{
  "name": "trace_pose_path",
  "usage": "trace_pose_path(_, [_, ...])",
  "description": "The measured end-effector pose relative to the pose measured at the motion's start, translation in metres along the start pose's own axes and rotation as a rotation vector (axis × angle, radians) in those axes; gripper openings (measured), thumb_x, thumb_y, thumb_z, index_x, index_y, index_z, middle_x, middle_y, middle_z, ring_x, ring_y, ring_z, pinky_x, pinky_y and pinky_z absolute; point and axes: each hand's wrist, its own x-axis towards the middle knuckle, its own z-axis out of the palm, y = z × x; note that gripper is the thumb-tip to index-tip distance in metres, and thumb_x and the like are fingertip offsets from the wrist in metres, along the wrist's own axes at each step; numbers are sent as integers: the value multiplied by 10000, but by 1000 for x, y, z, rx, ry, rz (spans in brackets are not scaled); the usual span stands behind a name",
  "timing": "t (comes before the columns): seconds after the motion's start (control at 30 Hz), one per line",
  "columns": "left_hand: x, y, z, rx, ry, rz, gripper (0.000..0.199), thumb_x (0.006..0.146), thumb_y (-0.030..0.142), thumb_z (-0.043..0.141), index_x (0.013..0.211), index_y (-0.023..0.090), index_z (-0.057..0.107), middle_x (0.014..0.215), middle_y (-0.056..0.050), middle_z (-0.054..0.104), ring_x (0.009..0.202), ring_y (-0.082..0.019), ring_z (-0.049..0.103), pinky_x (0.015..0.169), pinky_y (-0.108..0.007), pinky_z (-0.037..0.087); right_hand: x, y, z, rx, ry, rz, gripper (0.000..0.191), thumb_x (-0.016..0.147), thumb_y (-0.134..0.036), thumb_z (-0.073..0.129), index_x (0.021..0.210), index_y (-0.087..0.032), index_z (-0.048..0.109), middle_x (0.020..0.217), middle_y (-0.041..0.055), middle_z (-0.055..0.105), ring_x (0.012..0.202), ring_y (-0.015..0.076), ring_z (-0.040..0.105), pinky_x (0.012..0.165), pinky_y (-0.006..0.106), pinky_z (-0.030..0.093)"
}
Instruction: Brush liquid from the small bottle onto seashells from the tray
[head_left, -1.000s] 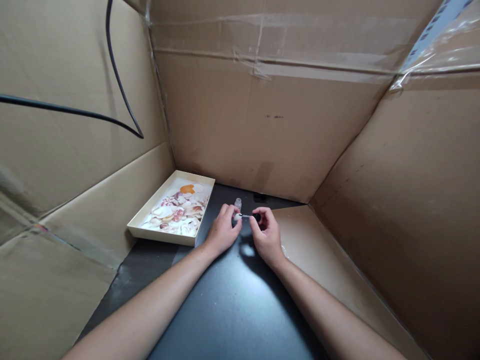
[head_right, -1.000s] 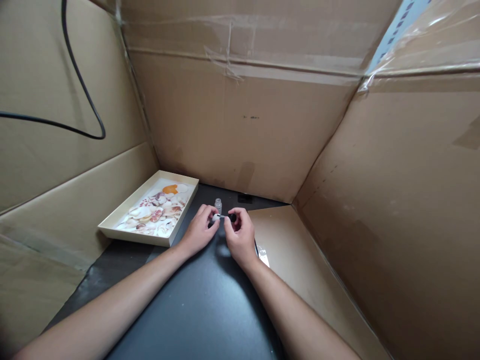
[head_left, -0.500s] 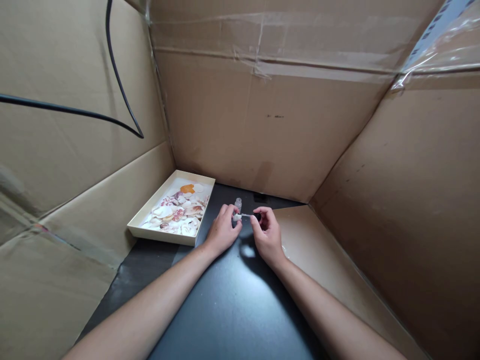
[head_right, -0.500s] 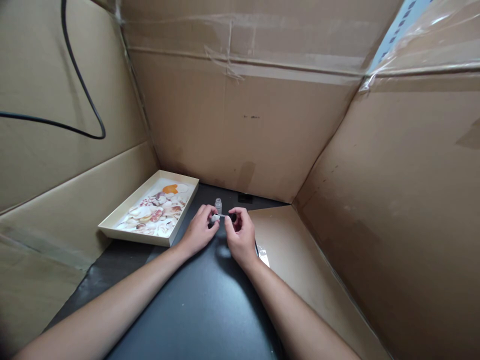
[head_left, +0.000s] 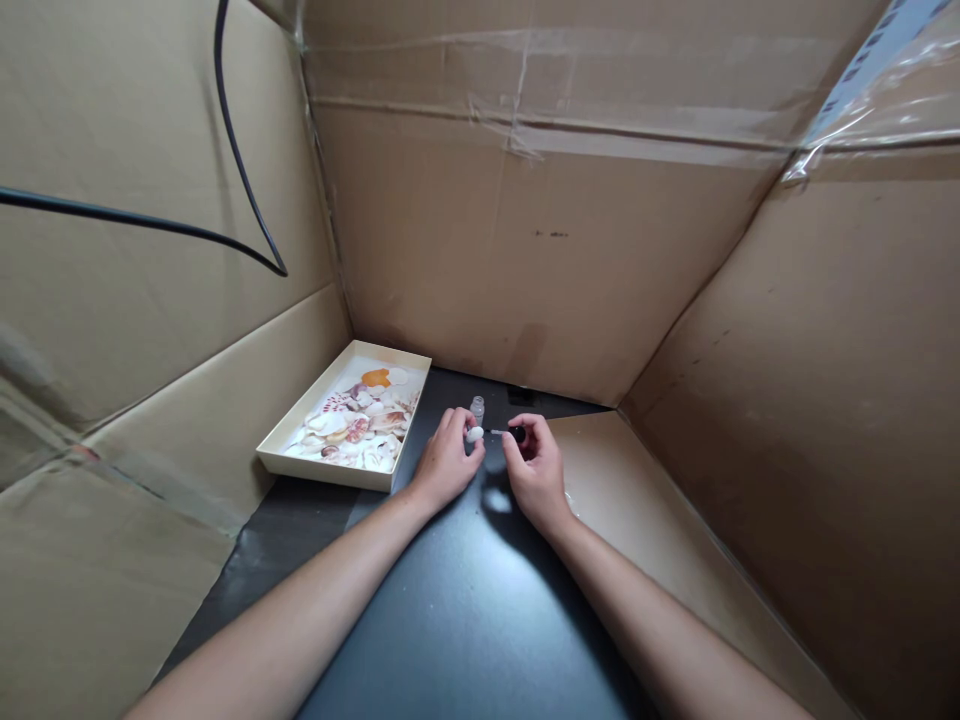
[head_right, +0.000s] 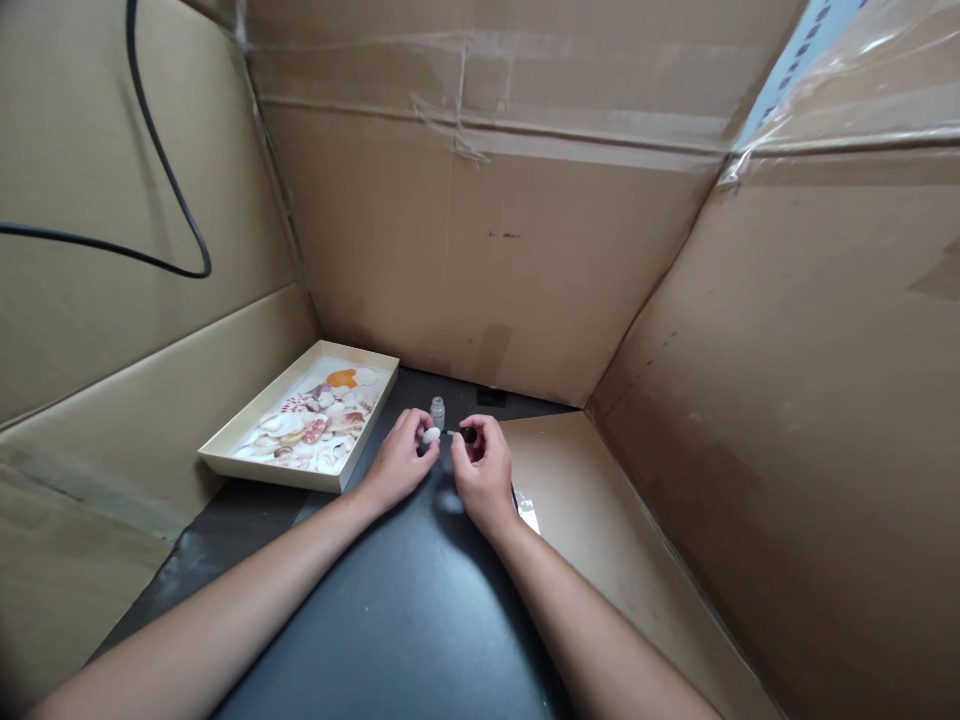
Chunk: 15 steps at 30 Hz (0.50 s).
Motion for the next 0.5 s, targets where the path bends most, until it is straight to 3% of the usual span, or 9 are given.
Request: trace_pose_path(0.5, [-1,0,-1,17,8,5,99,803,187,510,879,218,455,910,-10,486,788,-154,525,734,-282,440,0,0,1,24,-25,7,163,836,-308,578,958,-209,534,746,-22,481,610,123,427,561,242,366])
